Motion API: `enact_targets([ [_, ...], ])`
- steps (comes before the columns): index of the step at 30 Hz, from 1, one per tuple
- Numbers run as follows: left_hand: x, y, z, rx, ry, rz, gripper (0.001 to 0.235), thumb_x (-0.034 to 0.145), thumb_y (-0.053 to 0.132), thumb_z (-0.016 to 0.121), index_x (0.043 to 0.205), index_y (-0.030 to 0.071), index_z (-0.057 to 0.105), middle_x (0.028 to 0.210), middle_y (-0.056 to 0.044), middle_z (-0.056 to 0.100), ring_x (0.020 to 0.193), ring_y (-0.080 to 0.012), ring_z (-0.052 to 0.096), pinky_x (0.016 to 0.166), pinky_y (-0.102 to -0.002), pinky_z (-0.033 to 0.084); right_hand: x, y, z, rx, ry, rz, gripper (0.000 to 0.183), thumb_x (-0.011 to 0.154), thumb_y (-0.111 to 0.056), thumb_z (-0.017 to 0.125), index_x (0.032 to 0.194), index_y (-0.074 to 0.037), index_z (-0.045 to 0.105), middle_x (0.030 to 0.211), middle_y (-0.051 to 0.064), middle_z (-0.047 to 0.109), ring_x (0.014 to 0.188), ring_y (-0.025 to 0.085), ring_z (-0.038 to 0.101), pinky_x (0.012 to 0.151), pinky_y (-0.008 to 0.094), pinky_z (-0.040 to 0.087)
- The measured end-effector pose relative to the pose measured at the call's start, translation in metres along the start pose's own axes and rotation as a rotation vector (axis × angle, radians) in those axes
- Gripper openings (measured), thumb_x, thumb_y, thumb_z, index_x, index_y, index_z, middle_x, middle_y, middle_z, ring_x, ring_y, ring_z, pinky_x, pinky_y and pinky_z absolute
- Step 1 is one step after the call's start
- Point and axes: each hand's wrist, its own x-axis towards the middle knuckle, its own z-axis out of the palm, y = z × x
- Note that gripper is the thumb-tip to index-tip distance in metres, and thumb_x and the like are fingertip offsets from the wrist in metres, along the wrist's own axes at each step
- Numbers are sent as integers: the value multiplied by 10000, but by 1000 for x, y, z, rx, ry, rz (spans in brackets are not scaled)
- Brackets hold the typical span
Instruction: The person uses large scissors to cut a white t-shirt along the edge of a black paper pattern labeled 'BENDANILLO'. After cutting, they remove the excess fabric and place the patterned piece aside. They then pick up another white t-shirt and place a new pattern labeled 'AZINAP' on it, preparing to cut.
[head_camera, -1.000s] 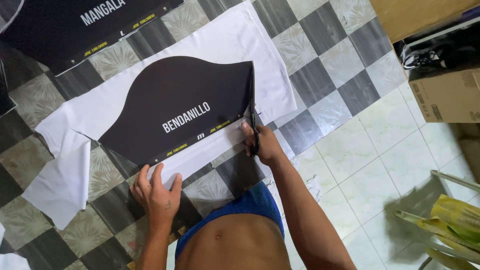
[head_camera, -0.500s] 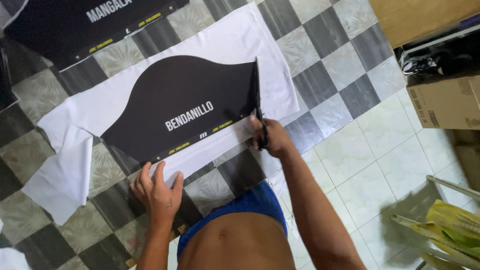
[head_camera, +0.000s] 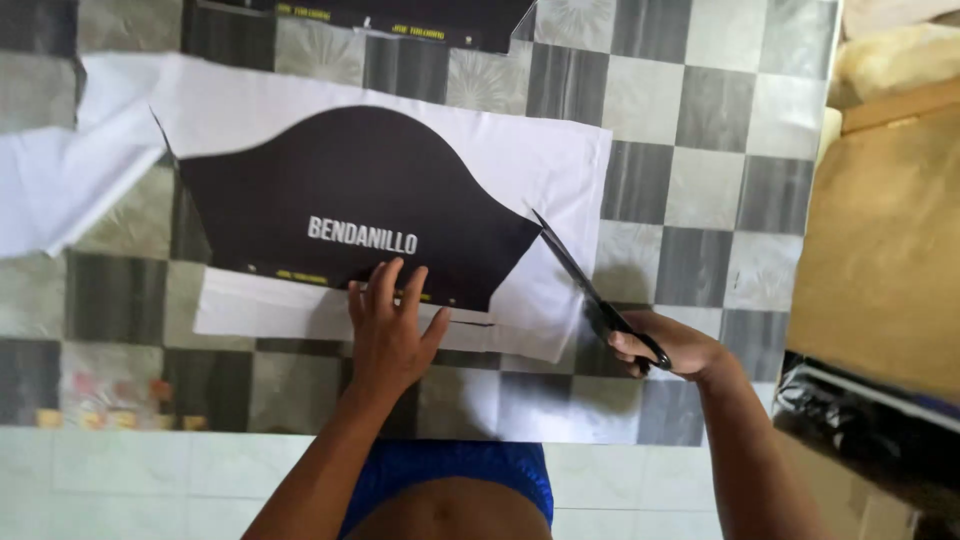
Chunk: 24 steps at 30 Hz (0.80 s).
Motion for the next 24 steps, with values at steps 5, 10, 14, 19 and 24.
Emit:
enact_targets([
  [5, -12, 45, 36, 86, 34, -135, 657, 1122, 554, 695, 1615, 123, 632, 1692, -239, 495, 1551, -472, 516, 1182, -815, 353, 18, -24, -37, -163, -110, -25, 500, 1057, -429, 824, 792, -46, 643, 649, 61, 562, 564, 256, 662, 543, 386, 542],
  [10, -20, 56, 48, 231, 83, -189, 669, 1144, 604, 642, 1627, 142, 620, 1732, -219, 456, 1589, -438, 469, 1213, -772, 343, 29, -37, -52, -267, -181, -65, 479, 1070, -394, 822, 781, -51, 654, 594, 68, 556, 531, 267, 645, 537, 409, 519],
  [14, -15, 59, 46, 243, 68, -230, 684, 1105, 592, 701, 1603, 126, 639, 1672, -233, 502, 1530, -466, 539, 1181, -811, 380, 37, -42, -59, -240, -212, -79, 433, 1060, -337, 853, 800, -62, 644, 603, 36, 512, 520, 237, 598, 528, 382, 503],
  [19, -15, 60, 49, 248, 100, -252, 697, 1065, 583, 752, 1584, 127, 655, 1666, -230, 505, 1518, -461, 555, 1176, -805, 404, 32, -52, -66, -305, -225, -66, 429, 1062, -308, 852, 797, -35, 656, 584, 55, 521, 523, 245, 603, 535, 388, 506],
  [24, -18, 62, 49, 250, 108, -254, 725, 1023, 589, 777, 1586, 147, 669, 1680, -204, 510, 1534, -444, 553, 1181, -790, 411, 33, -50, -77, -372, -222, -2, 445, 1027, -358, 883, 831, -20, 669, 574, 81, 561, 527, 247, 614, 550, 390, 495],
])
